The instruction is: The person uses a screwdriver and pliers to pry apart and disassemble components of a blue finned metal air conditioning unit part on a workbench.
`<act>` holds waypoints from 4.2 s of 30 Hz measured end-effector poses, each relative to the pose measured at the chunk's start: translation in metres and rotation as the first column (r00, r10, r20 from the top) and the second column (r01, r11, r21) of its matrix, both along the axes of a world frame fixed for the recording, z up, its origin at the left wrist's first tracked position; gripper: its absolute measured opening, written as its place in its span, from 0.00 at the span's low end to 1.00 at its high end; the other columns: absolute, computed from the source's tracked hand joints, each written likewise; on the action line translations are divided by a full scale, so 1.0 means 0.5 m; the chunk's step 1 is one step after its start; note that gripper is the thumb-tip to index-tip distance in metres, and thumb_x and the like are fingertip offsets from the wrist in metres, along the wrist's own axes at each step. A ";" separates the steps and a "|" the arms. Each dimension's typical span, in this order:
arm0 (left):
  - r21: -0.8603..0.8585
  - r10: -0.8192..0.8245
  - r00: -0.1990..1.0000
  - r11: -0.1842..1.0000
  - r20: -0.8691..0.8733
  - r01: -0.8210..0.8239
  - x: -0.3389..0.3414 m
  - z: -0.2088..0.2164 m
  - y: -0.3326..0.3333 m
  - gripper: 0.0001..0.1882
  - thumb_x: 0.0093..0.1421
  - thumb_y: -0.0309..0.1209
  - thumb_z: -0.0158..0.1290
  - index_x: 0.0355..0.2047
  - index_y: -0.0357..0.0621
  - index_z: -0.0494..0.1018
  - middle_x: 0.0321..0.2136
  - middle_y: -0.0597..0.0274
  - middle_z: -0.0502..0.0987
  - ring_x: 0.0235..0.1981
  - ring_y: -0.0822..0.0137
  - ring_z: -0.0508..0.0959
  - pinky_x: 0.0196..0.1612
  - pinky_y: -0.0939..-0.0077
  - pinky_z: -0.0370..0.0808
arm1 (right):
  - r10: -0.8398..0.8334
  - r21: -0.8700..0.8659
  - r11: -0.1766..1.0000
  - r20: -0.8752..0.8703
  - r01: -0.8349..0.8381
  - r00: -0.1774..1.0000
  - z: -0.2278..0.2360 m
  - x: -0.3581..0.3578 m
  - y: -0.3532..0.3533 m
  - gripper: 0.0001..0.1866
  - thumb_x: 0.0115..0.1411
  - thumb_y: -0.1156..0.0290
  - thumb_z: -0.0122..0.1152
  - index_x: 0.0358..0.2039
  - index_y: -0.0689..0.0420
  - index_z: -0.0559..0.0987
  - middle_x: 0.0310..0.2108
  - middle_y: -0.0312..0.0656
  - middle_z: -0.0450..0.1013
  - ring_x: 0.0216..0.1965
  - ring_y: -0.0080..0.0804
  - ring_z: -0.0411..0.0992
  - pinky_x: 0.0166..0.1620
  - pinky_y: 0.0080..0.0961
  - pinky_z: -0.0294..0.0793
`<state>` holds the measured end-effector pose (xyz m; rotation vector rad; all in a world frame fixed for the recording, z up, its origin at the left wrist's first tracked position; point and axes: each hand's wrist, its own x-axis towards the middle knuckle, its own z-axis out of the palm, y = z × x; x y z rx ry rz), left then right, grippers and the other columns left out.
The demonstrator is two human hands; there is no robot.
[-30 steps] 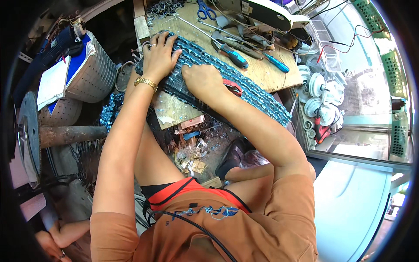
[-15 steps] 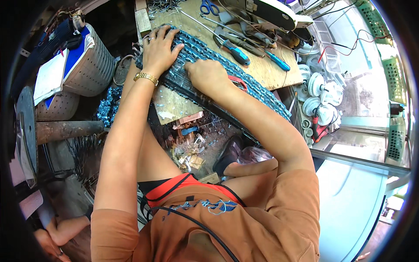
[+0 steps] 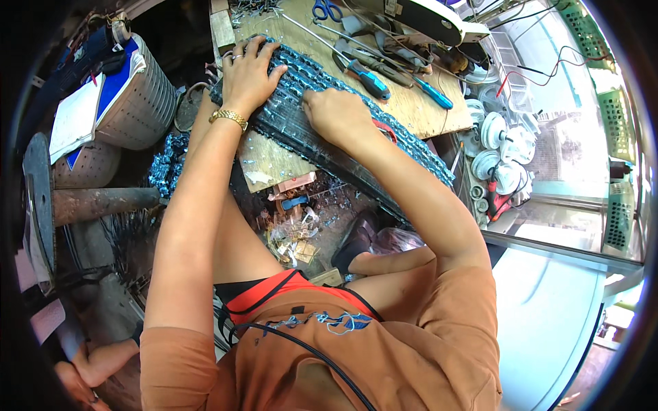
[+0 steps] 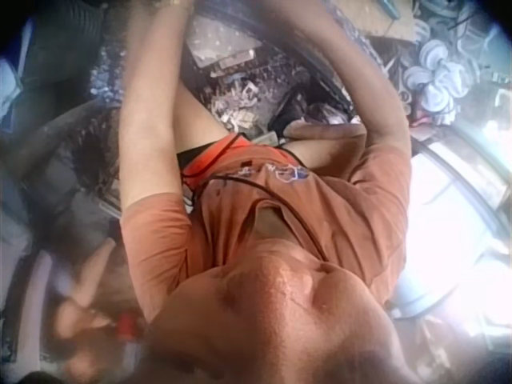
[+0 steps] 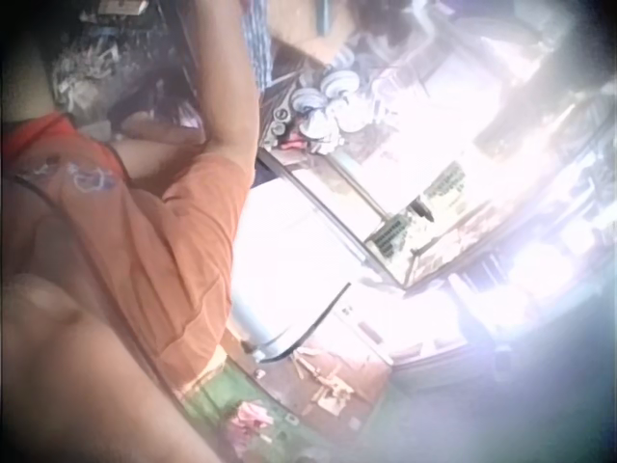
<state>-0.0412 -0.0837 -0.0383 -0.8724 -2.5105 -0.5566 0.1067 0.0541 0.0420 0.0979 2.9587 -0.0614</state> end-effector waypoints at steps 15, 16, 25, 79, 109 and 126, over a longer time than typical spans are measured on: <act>-0.001 -0.008 1.000 1.000 -0.002 0.008 -0.004 -0.007 0.001 0.28 0.63 0.54 0.59 0.60 0.60 0.76 0.65 0.62 0.71 0.67 0.53 0.66 0.65 0.43 0.62 | 0.042 -0.003 0.999 -0.104 -0.043 0.994 -0.033 -0.023 -0.026 0.13 0.70 0.59 0.55 0.41 0.52 0.83 0.30 0.54 0.81 0.33 0.57 0.81 0.38 0.53 0.81; -0.004 -0.007 1.000 1.000 -0.001 0.007 -0.003 -0.007 0.001 0.28 0.63 0.54 0.59 0.60 0.60 0.76 0.65 0.62 0.71 0.67 0.53 0.66 0.65 0.43 0.62 | 0.042 -0.001 0.999 -0.107 -0.042 0.993 -0.033 -0.021 -0.026 0.13 0.70 0.59 0.55 0.41 0.52 0.83 0.30 0.53 0.81 0.33 0.57 0.81 0.37 0.53 0.81; -0.022 0.006 1.000 1.000 -0.027 -0.006 -0.001 -0.008 0.005 0.27 0.65 0.54 0.57 0.62 0.63 0.75 0.66 0.64 0.71 0.67 0.52 0.67 0.65 0.46 0.61 | 0.043 0.023 0.999 -0.089 -0.041 0.995 -0.036 -0.014 -0.032 0.13 0.70 0.61 0.52 0.41 0.52 0.83 0.30 0.54 0.81 0.33 0.56 0.82 0.37 0.53 0.81; -0.062 0.021 0.998 0.998 -0.054 -0.024 -0.008 -0.016 0.007 0.28 0.65 0.55 0.56 0.62 0.65 0.75 0.65 0.66 0.72 0.67 0.53 0.68 0.64 0.45 0.63 | 0.034 0.074 0.997 0.031 -0.037 0.999 -0.005 0.038 0.017 0.15 0.69 0.59 0.52 0.43 0.50 0.86 0.34 0.52 0.83 0.37 0.53 0.83 0.41 0.50 0.83; -0.051 0.014 0.979 0.999 0.203 -0.004 0.032 0.039 -0.009 0.30 0.61 0.46 0.62 0.62 0.52 0.73 0.68 0.54 0.67 0.70 0.45 0.62 0.71 0.45 0.59 | 0.035 0.076 0.996 0.094 -0.043 0.995 -0.004 0.137 0.065 0.13 0.69 0.61 0.53 0.45 0.48 0.84 0.31 0.51 0.82 0.33 0.53 0.82 0.36 0.50 0.82; -0.029 -0.007 0.976 0.999 0.216 0.014 0.037 0.042 0.008 0.31 0.61 0.44 0.62 0.63 0.51 0.73 0.67 0.54 0.68 0.69 0.45 0.63 0.71 0.47 0.60 | -0.006 0.100 0.995 -0.010 0.006 1.000 -0.019 0.267 0.126 0.11 0.69 0.59 0.56 0.38 0.50 0.81 0.22 0.51 0.79 0.26 0.55 0.80 0.29 0.52 0.78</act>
